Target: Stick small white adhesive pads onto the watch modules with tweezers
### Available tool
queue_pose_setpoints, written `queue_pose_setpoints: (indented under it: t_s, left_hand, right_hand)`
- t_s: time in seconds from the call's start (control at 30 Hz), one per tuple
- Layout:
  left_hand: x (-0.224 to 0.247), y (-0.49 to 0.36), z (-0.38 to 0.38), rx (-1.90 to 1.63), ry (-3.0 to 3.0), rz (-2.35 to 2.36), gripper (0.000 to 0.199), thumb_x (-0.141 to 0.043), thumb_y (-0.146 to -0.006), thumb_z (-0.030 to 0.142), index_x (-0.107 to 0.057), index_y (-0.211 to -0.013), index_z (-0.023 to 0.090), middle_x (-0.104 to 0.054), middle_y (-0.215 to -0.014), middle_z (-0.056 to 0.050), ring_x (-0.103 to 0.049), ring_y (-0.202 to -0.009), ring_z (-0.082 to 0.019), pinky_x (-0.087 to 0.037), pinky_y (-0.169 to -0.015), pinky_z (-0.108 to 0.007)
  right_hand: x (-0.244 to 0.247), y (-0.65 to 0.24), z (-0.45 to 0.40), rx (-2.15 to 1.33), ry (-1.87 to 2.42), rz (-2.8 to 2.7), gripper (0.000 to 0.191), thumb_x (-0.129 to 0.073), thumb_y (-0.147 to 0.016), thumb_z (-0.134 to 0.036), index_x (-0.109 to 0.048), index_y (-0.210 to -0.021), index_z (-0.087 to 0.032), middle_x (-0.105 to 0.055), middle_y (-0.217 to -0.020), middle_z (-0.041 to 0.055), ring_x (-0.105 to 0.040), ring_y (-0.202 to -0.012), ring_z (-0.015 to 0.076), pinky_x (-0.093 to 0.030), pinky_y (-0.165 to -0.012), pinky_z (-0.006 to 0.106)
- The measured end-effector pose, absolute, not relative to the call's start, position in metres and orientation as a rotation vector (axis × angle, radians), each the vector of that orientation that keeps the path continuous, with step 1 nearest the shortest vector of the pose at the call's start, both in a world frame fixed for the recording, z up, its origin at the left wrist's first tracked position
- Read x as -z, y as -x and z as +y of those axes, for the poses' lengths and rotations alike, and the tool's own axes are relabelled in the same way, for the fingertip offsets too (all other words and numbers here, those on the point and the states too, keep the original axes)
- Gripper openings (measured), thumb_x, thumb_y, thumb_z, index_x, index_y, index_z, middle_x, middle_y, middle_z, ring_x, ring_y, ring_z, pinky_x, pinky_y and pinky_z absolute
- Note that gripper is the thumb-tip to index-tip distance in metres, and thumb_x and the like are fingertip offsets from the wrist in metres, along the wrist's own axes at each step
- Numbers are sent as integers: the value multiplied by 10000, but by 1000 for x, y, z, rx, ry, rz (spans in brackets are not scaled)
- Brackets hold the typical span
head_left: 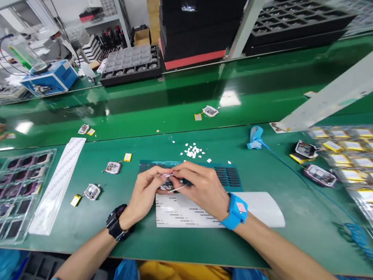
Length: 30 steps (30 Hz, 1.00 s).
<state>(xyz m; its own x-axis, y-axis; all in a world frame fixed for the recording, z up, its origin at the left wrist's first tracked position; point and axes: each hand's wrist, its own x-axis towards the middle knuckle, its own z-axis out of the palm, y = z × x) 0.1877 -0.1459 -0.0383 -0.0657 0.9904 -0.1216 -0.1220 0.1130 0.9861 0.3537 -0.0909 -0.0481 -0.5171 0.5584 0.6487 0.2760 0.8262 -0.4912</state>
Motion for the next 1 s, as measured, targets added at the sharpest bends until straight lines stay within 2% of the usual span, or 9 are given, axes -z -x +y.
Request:
queue_pose_setpoints:
  t_s: [0.1, 0.2, 0.27, 0.33, 0.47, 0.57, 0.67, 0.83, 1.0]
  left_hand:
    - [39, -188, -147, -1231, -1018, 1206, 221, -680, -800, 325, -747, -920, 153, -757, -835, -42, -685, -716, -161, -593, -591, -250]
    - [37, -187, -146, -1214, -1080, 1190, 281, -715, -803, 339, -721, -1016, 156, -773, -915, -57, -702, -768, -168, -605, -663, -272]
    - [36, -186, -144, -1200, -1196, 1244, 354, -700, -835, 349, -684, -1146, 180, -770, -1042, -77, -717, -865, -194, -610, -725, -302]
    - [34, -183, -142, -1181, -1439, 1425, 322, -645, -889, 328, -672, -1187, 209, -756, -1116, -86, -708, -940, -218, -594, -794, -339]
    - [33, -175, -140, -1160, -1837, 1902, 168, -535, -948, 276, -675, -1012, 209, -753, -987, -96, -684, -923, -250, -533, -851, -396]
    - [34, -172, -140, -1207, -1587, 1827, 216, -462, -987, 398, -544, -1044, 207, -726, -902, -71, -695, -701, -199, -543, -682, -335]
    - [37, -175, -141, -1154, -1154, 1462, 387, -466, -940, 595, -437, -1048, 225, -695, -825, -16, -698, -584, -165, -548, -575, -286]
    - [47, -187, -144, -997, -929, 1306, 558, -636, -773, 697, -425, -985, 226, -653, -718, 33, -739, -688, -187, -591, -716, -331]
    - [55, -193, -147, -988, -957, 1349, 492, -625, -814, 650, -439, -988, 230, -640, -721, 38, -721, -713, -185, -585, -764, -368]
  right_hand:
    - [52, -354, -89, -286, 544, -2184, 235, -492, -1005, -194, -674, -859, -162, -718, -885, 81, -693, -759, 164, -572, -658, 268]
    - [47, -355, -86, -315, 507, -2123, 251, -493, -1024, -243, -687, -886, -161, -733, -928, 87, -706, -804, 170, -584, -696, 276]
    - [40, -357, -83, -464, 574, -2037, 355, -451, -1048, -365, -700, -884, -172, -739, -962, 91, -707, -839, 182, -585, -756, 306]
    - [33, -362, -79, -713, 708, -1930, 547, -341, -1050, -533, -702, -830, -184, -736, -935, 89, -698, -802, 187, -577, -753, 327]
    - [29, -375, -77, -1224, 869, -1836, 810, -168, -955, -769, -640, -640, -192, -665, -724, 65, -619, -622, 156, -524, -609, 299]
    - [37, -382, -87, -1487, 883, -1859, 716, -400, -875, -820, -678, -727, -178, -673, -768, 63, -633, -631, 160, -517, -600, 298]
    - [50, -385, -99, -1602, 910, -1836, 524, -688, -772, -692, -696, -857, -175, -705, -848, 70, -685, -801, 219, -529, -691, 322]
    - [63, -387, -106, -1595, 1003, -1823, 333, -680, -797, -523, -662, -793, -191, -672, -738, 29, -645, -727, 202, -482, -659, 316]
    - [59, -389, -99, -1611, 950, -1932, 281, -648, -810, -469, -642, -778, -190, -663, -761, 31, -619, -737, 193, -456, -674, 307]
